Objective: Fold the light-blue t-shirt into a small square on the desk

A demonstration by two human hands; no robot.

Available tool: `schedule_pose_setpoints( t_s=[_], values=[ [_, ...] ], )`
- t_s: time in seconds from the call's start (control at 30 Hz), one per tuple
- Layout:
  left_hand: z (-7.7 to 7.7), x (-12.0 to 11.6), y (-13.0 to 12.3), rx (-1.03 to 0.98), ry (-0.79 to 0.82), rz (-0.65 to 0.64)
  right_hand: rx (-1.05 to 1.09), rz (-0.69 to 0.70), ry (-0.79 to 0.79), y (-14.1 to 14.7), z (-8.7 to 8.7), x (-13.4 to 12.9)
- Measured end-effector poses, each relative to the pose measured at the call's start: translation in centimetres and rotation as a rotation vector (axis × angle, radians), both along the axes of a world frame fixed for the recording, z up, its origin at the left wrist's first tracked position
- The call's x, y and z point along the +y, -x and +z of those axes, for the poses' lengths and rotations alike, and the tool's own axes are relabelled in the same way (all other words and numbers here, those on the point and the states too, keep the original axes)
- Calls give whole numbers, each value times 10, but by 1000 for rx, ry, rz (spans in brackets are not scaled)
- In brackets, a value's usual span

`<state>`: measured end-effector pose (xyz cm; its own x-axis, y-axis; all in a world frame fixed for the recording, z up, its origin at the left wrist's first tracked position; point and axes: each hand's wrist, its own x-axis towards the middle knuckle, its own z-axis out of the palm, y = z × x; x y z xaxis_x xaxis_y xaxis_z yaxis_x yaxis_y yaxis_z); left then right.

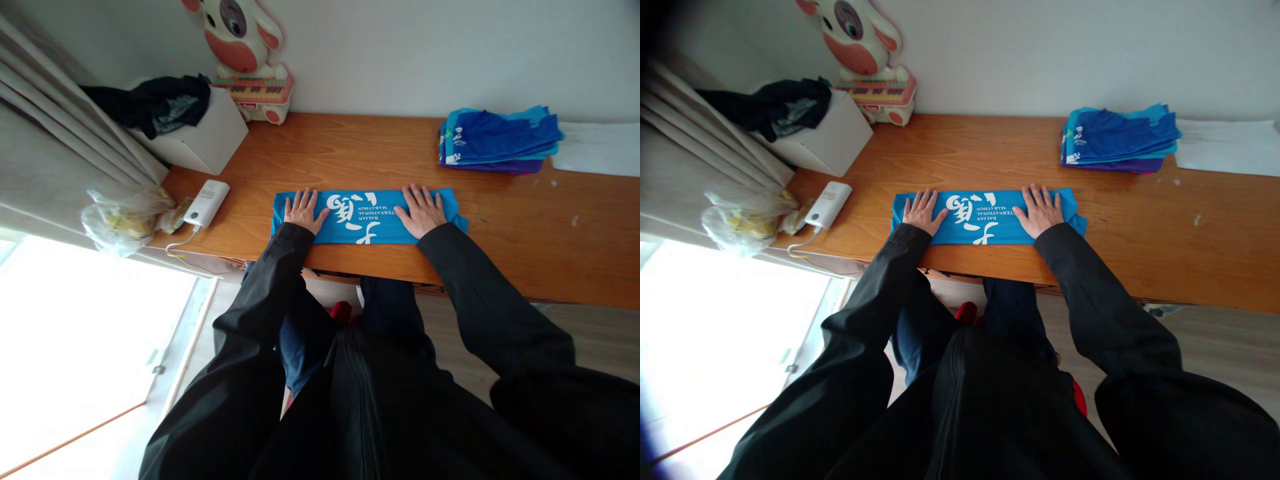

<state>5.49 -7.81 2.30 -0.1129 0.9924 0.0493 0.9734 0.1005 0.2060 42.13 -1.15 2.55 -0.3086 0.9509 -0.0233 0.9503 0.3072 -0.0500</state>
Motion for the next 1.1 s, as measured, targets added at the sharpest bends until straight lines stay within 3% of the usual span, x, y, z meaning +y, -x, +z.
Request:
schedule_pose_setpoints(
  t_s=[0.57,0.8,1.1],
  values=[
    [1,5,6,-13,68,-38,17,4,-32,-2,-6,2],
    [2,-1,-2,5,-2,-4,8,5,-25,-1,-4,0],
    [6,-2,-3,-10,24,2,18,-2,-22,-1,-3,1]
  ],
)
